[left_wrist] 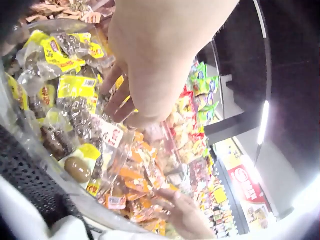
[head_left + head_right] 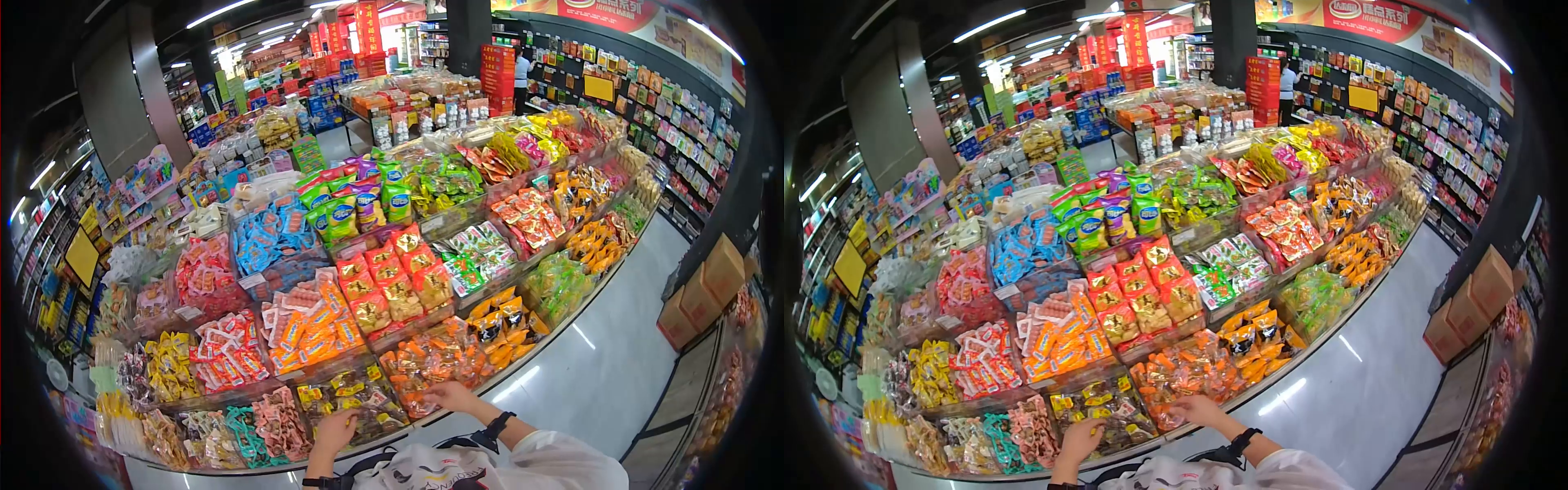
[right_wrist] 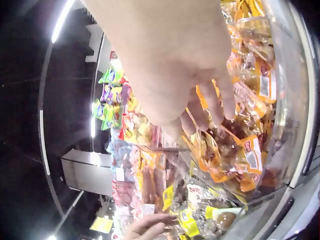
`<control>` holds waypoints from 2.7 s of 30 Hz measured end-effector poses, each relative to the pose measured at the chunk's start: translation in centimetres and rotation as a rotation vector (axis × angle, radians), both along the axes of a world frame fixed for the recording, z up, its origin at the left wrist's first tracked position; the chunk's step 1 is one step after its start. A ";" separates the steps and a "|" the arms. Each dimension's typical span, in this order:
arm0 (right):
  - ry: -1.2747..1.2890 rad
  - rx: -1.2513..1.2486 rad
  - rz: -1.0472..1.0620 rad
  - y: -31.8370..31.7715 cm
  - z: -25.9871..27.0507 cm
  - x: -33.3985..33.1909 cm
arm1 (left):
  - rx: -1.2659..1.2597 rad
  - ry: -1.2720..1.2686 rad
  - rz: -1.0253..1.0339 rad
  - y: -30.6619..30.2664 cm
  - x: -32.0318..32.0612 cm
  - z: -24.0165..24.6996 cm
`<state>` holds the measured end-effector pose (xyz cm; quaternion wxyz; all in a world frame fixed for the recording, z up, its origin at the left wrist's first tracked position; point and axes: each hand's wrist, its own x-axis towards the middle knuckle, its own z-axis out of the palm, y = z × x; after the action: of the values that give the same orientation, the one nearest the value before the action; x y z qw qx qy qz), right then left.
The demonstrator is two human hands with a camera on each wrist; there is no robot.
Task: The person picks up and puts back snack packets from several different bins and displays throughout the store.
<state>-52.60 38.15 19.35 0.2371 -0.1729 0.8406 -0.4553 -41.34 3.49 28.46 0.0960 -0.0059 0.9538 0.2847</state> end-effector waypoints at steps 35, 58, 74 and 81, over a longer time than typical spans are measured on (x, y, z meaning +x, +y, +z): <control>-0.564 -0.185 0.578 8.1 -5.2 4.6 | 0.398 0.025 0.609 7.2 15.6 -11.6; -0.294 0.097 1.091 -26.5 5.0 14.8 | 0.837 -0.227 0.704 -1.1 37.8 -17.6; -0.263 0.341 1.754 -33.3 -0.5 25.9 | 0.978 -0.260 0.874 -4.5 53.1 -13.9; -0.160 0.406 1.958 -41.5 2.1 32.7 | 0.848 -0.223 1.115 -4.0 57.9 -9.3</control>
<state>-19.94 -3.36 21.44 0.5883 -0.7136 0.3714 0.0820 16.53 -0.54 19.17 0.0272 -0.4847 0.6000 0.6358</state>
